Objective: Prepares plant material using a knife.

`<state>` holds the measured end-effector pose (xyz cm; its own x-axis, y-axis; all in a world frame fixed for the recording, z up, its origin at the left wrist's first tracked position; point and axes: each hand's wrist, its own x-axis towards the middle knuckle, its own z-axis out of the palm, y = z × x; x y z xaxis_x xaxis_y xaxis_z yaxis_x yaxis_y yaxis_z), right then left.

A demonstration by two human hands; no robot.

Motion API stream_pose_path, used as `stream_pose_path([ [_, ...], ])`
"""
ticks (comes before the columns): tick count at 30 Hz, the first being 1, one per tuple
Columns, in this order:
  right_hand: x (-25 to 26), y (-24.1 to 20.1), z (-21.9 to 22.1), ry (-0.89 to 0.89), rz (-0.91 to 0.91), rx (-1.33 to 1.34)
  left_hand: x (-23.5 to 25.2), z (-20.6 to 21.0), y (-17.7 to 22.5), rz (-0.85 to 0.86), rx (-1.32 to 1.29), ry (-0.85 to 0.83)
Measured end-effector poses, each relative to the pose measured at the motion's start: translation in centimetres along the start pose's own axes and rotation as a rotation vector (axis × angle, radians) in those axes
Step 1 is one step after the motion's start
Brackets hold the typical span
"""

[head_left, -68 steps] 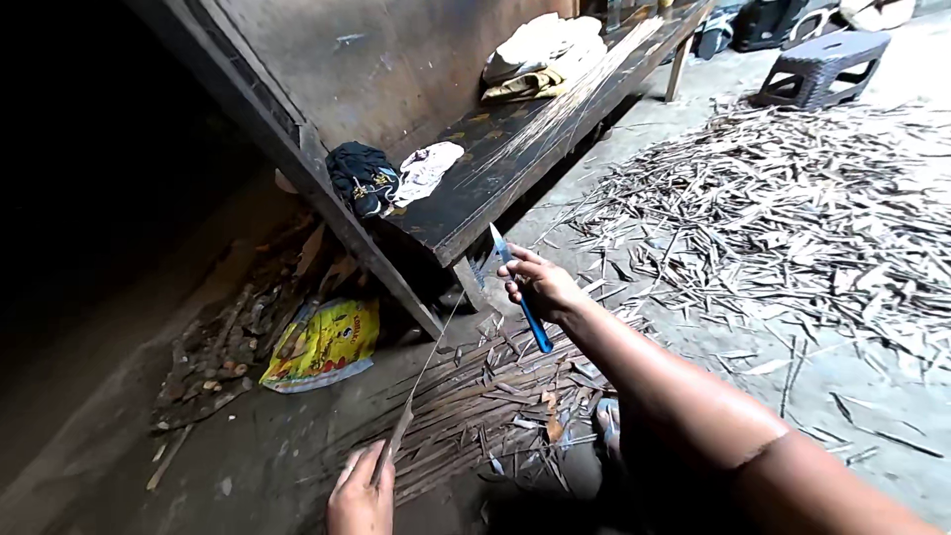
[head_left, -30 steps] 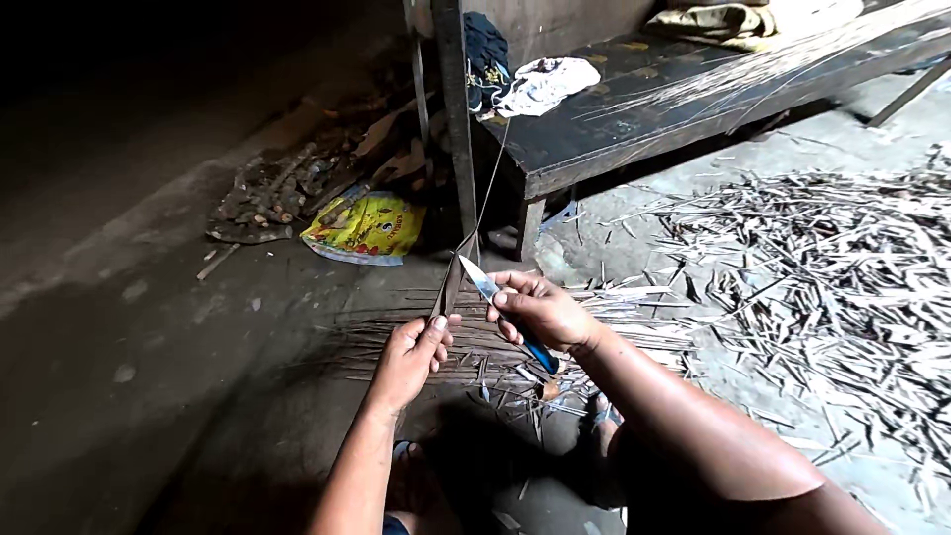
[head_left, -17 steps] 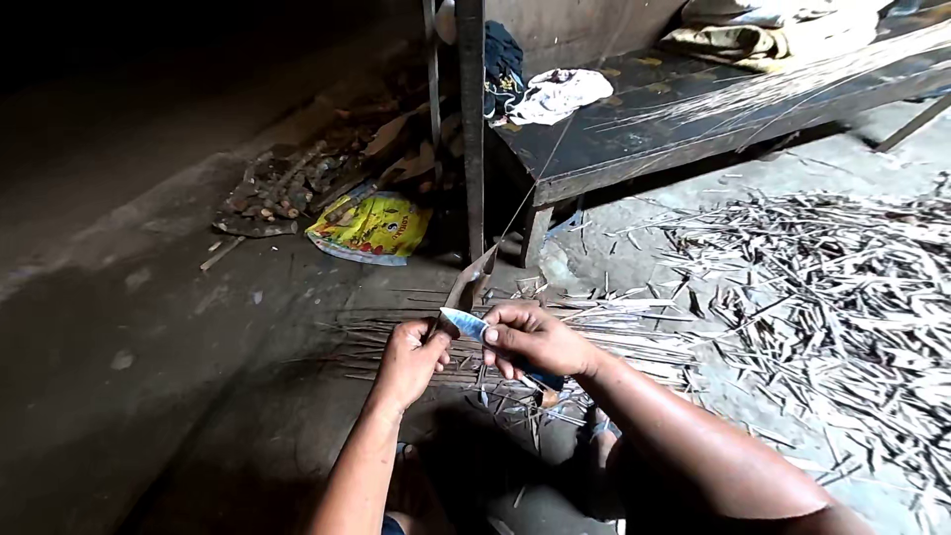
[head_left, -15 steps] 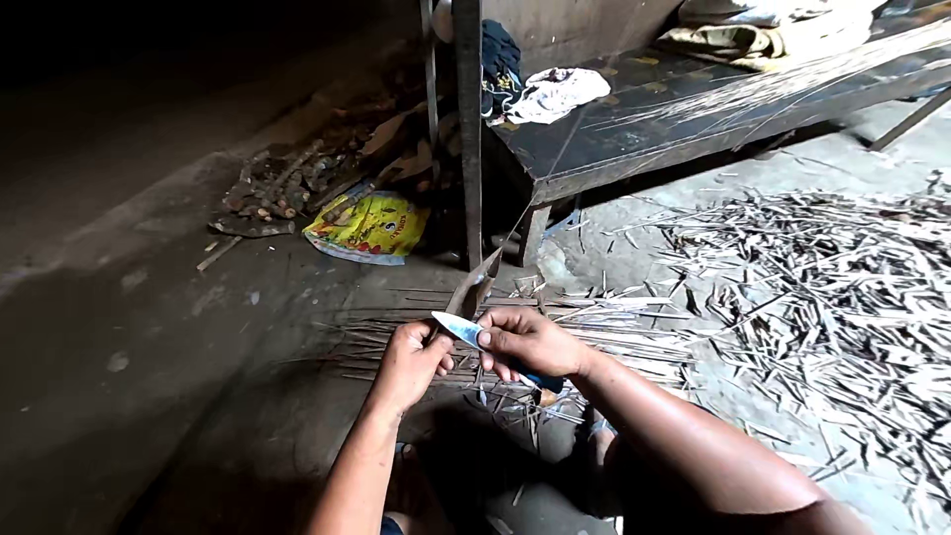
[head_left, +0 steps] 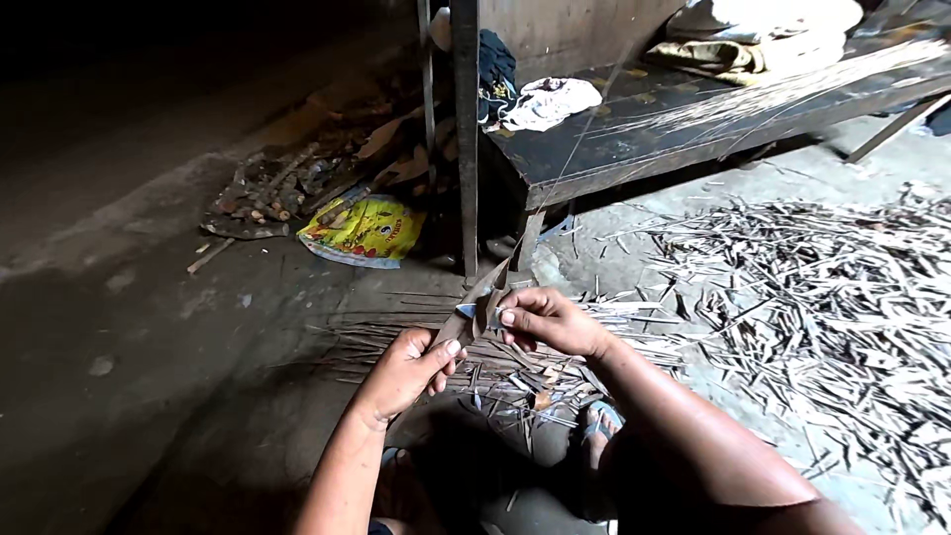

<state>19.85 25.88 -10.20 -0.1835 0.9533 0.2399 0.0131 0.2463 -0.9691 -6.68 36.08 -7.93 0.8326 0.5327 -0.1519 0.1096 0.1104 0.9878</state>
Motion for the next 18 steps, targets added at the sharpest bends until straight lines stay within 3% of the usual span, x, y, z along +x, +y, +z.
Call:
stream_pose_path([
  [7,0.0,0.1,-1.9,0.237,-0.011,0.088,-0.1,0.0,-0.5,-0.047,0.067,-0.012],
  [11,0.0,-0.2,-2.0,0.409,0.027,0.191,0.3,0.3,-0.5,-0.092,0.208,0.085],
  [14,-0.2,-0.8,-1.0,0.340,0.082,0.202,0.6,0.5,-0.6,-0.101,0.306,0.150],
  [18,-0.6,-0.8,3.0,0.091,0.279,0.212,1.0,0.9,-0.6,-0.090,0.363,0.189],
])
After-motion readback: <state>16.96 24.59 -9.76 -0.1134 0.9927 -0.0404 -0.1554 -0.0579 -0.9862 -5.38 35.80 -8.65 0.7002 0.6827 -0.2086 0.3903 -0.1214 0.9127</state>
